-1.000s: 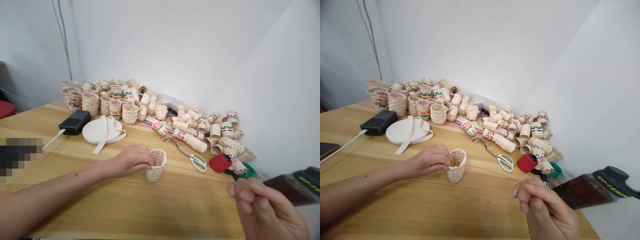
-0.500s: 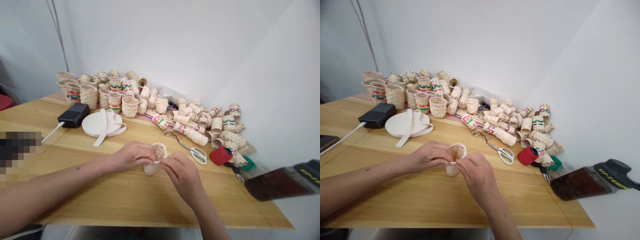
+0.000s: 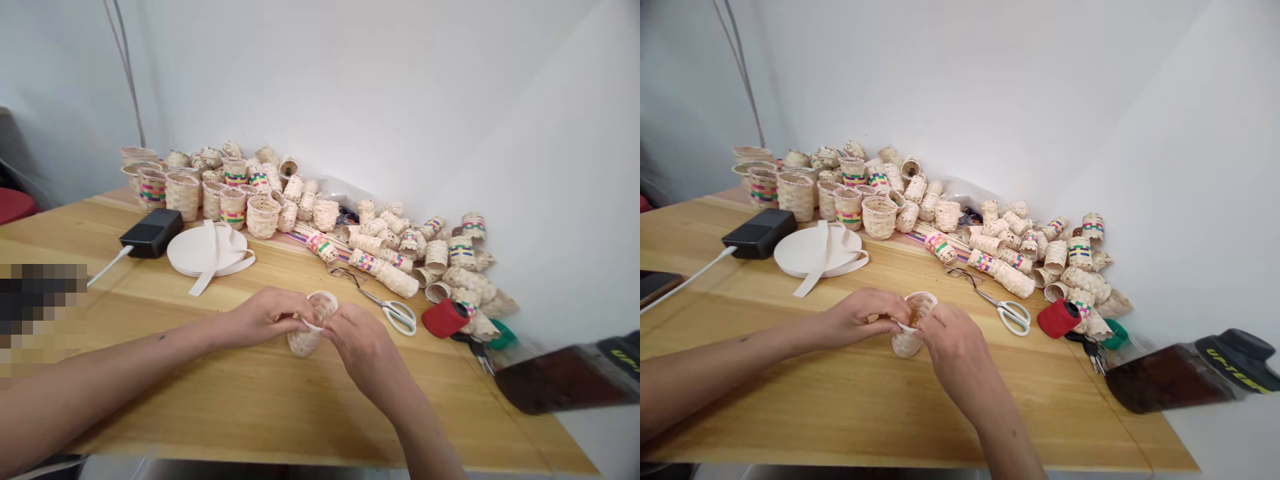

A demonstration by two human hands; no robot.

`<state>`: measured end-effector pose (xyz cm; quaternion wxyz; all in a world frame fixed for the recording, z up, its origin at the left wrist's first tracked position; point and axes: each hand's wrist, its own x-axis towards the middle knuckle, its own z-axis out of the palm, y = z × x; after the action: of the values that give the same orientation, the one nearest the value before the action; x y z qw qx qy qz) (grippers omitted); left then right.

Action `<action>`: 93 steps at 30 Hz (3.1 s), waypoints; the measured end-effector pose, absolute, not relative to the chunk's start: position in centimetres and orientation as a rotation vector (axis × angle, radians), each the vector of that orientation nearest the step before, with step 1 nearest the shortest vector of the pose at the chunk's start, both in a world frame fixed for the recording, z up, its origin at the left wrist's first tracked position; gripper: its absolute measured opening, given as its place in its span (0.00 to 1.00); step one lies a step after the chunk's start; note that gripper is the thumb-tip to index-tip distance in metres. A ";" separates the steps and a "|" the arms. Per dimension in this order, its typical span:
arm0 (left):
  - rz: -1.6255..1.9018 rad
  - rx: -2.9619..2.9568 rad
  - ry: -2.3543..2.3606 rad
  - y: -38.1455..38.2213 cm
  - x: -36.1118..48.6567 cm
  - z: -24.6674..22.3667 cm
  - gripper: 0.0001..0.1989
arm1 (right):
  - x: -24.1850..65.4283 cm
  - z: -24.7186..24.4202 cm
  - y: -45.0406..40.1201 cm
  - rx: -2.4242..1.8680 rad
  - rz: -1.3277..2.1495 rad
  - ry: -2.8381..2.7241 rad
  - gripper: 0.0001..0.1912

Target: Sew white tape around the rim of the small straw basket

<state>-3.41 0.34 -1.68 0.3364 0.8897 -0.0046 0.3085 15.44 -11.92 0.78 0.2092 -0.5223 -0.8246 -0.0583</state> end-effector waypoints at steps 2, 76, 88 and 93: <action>0.798 2.330 -0.008 0.2 -3.4 -1.4 0.12 | 15.4 0.9 -12.0 -1.488 -0.149 -2.275 0.14; 1.005 2.429 0.064 -1.0 -3.1 -1.2 0.11 | 15.3 0.5 -14.4 -1.443 0.120 -1.690 0.11; 0.955 2.464 -0.018 -0.3 -3.5 -0.9 0.13 | 15.4 0.5 -11.5 -1.385 0.051 -2.034 0.08; 1.068 2.367 0.130 -1.1 -3.1 -1.6 0.12 | 14.6 0.7 -11.3 -1.488 -0.049 -2.078 0.09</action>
<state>-3.10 -1.06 -1.64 0.2676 0.8771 0.0482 0.3959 14.56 -11.32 0.66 0.2886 -0.5573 -0.7783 -0.0185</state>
